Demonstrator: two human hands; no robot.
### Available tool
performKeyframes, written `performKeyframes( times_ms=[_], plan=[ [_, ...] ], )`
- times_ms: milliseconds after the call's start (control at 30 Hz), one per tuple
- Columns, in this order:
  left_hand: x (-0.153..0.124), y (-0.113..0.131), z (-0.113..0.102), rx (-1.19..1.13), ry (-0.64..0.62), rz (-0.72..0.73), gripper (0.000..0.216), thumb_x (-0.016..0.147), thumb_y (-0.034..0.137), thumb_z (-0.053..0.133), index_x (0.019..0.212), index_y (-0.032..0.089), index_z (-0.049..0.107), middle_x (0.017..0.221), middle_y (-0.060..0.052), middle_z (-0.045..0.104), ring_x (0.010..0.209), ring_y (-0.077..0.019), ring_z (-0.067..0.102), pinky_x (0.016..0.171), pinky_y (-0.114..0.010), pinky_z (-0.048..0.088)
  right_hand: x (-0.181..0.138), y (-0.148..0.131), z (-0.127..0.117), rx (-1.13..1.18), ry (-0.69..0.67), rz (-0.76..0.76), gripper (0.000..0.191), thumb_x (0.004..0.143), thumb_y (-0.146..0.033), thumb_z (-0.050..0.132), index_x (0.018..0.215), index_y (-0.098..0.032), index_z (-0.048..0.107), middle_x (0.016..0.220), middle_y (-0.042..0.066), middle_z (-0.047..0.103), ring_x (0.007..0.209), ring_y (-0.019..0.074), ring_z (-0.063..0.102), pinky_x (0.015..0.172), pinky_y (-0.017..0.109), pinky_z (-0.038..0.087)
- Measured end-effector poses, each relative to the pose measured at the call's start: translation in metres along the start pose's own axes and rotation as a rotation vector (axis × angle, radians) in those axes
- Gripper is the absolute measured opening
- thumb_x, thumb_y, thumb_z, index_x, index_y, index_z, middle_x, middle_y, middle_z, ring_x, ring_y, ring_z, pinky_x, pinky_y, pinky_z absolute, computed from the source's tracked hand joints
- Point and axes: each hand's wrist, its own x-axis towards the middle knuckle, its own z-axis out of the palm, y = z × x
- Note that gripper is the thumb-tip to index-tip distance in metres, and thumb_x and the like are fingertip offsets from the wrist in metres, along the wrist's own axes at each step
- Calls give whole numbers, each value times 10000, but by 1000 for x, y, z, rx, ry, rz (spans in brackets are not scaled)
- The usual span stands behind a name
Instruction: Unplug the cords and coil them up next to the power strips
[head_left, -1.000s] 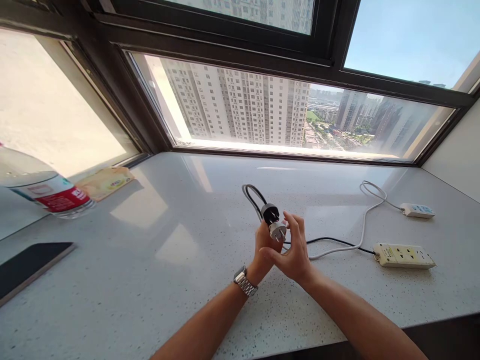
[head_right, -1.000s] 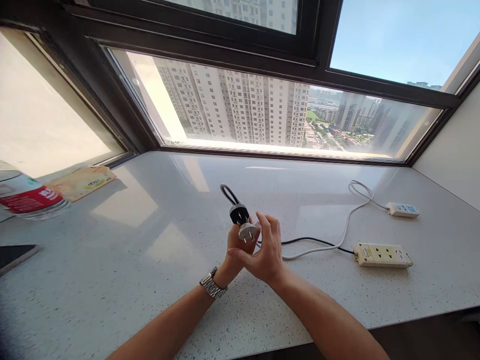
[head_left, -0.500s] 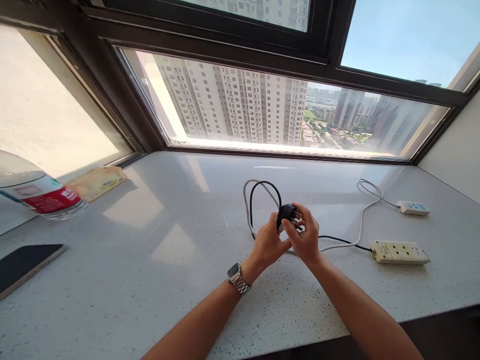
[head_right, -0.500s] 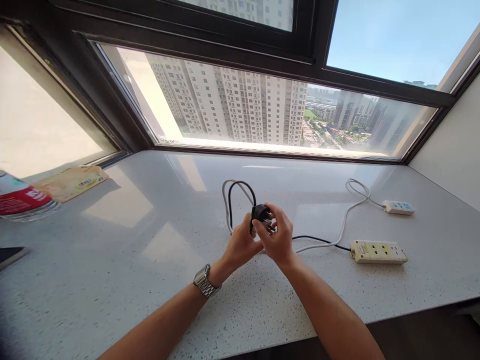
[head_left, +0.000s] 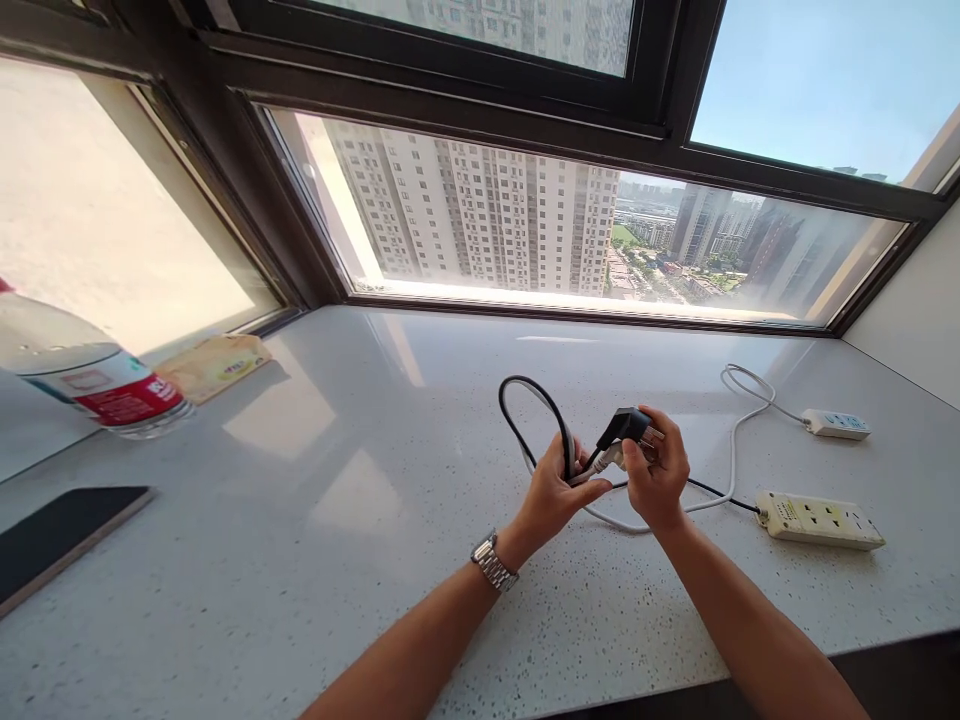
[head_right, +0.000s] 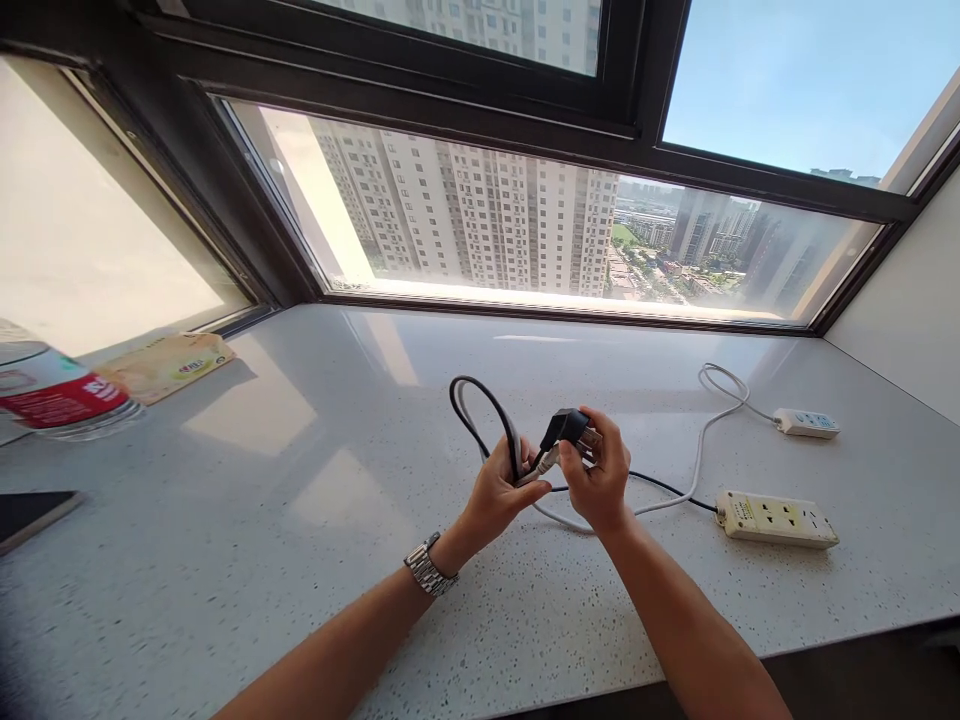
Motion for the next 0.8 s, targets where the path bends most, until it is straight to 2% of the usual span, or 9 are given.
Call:
performKeyframes(
  times_ms=[133, 233, 333, 467, 667, 800],
  plan=[
    [-1, -1, 1, -7, 4, 14, 464, 678, 489, 703, 673, 202, 338, 608, 54, 412, 544, -84, 365, 506, -208, 321, 10, -1, -5, 66, 152, 58, 311, 806, -382, 582, 1061, -207, 545, 852, 33, 611, 548, 99, 548, 465, 220, 459],
    [-3, -1, 4, 133, 8, 79, 465, 702, 476, 681, 616, 202, 315, 544, 67, 369, 495, -73, 313, 486, -212, 279, 16, 6, -5, 195, 168, 249, 320, 814, -408, 562, 1065, -213, 517, 770, -11, 568, 454, 64, 455, 382, 189, 378],
    [-6, 0, 6, 269, -33, 151, 475, 713, 464, 671, 583, 198, 299, 499, 87, 284, 473, -64, 232, 469, -215, 211, 20, 15, -2, 327, 93, 487, 365, 769, -435, 604, 1047, -218, 507, 656, -58, 514, 420, 61, 422, 353, 172, 342],
    [-9, 2, 6, 343, -174, 206, 470, 728, 454, 662, 583, 194, 298, 496, 91, 241, 476, -65, 189, 463, -219, 181, 22, 19, -1, 358, -152, 729, 416, 688, -463, 670, 981, -188, 564, 584, -63, 505, 397, 57, 395, 322, 160, 298],
    [-14, 13, 7, 396, -357, 169, 370, 739, 368, 647, 596, 191, 356, 504, 86, 264, 475, -67, 205, 452, -221, 188, 23, 18, -3, 350, -417, 775, 453, 679, -479, 671, 1001, -163, 632, 490, -80, 432, 364, 46, 301, 304, 150, 223],
    [-16, 21, 8, 362, -435, 99, 343, 747, 357, 629, 579, 184, 385, 515, 75, 269, 479, -68, 230, 447, -221, 196, 20, 20, -4, 348, -417, 672, 550, 740, -622, 557, 1018, -162, 671, 538, -25, 503, 394, 81, 383, 335, 187, 300]
  ],
)
